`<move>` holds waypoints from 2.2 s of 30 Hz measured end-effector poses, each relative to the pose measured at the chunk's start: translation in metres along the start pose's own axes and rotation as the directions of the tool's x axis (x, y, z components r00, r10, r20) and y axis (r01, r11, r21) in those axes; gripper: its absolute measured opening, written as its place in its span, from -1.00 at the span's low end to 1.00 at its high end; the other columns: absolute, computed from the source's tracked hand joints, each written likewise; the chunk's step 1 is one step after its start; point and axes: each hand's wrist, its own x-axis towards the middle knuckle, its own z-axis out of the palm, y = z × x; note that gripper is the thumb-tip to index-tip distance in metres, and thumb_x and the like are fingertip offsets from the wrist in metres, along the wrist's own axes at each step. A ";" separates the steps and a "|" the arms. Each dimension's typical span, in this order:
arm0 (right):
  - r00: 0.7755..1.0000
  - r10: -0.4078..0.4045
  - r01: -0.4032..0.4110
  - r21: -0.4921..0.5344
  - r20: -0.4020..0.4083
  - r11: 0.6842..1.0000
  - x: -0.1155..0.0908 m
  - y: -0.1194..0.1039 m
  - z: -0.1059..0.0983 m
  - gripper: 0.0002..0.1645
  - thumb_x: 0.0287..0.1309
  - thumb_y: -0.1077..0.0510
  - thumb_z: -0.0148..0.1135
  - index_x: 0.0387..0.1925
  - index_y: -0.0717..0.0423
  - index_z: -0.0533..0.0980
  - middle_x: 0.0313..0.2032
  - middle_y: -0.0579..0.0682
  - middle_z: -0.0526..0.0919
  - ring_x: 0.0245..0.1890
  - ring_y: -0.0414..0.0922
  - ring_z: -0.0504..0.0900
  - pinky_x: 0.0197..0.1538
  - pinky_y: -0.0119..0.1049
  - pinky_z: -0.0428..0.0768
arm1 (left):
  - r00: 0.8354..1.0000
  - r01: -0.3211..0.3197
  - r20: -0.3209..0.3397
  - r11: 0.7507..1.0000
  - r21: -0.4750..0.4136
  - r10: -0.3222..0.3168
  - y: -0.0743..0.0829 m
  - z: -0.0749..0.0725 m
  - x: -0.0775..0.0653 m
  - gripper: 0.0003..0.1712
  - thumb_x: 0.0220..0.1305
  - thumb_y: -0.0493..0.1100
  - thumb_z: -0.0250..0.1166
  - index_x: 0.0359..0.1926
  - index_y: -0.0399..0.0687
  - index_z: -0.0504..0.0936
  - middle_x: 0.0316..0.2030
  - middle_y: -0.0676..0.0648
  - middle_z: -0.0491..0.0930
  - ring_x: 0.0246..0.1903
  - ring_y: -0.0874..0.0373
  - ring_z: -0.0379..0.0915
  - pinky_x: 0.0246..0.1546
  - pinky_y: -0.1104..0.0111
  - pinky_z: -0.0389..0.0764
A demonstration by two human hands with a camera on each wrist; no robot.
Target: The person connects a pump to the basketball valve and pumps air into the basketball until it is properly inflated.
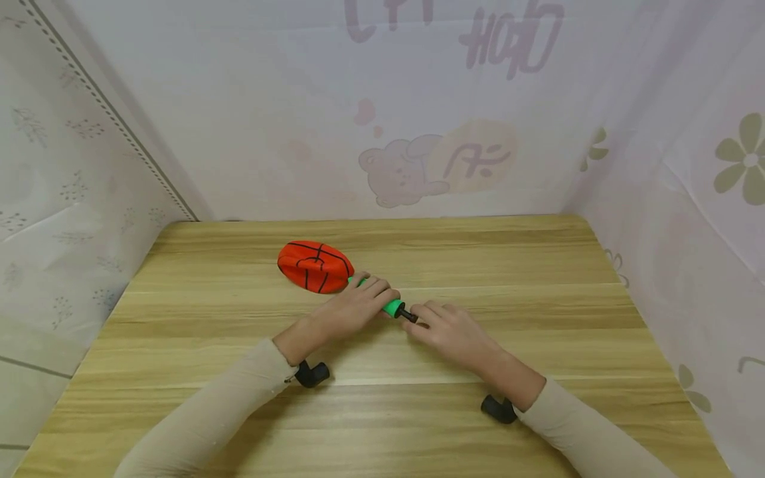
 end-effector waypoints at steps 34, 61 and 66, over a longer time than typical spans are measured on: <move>0.997 -0.071 0.074 0.095 -0.034 0.993 -0.036 -0.001 -0.029 -0.50 0.65 0.23 -0.35 -0.19 0.13 0.58 -0.21 0.01 0.61 -0.25 -0.11 0.58 -0.25 -0.30 0.63 | 0.999 -0.027 0.044 1.000 0.009 0.026 -0.004 -0.002 0.001 -0.59 0.58 0.10 -0.08 0.28 0.13 0.42 0.00 0.04 0.47 0.08 0.11 0.35 0.22 0.16 0.28; 0.992 -0.122 0.122 0.075 -0.002 0.990 -0.026 0.012 -0.025 -0.51 0.65 0.21 -0.37 -0.14 0.12 0.57 -0.18 0.02 0.61 -0.27 -0.12 0.56 -0.30 -0.36 0.60 | 1.000 -0.020 0.020 0.997 0.068 0.019 -0.002 -0.004 0.000 -0.60 0.57 0.07 -0.01 0.28 0.09 0.41 -0.01 -0.01 0.47 0.09 0.05 0.35 0.20 0.12 0.31; 0.989 -0.149 0.148 0.049 0.024 0.988 -0.011 0.018 -0.014 -0.48 0.65 0.21 -0.43 -0.13 0.13 0.55 -0.19 0.01 0.60 -0.27 -0.12 0.55 -0.25 -0.35 0.60 | 0.999 -0.012 0.045 0.999 0.052 0.009 0.000 -0.005 0.003 -0.62 0.58 0.06 -0.01 0.27 0.06 0.40 0.00 -0.02 0.46 0.08 0.04 0.34 0.22 0.09 0.30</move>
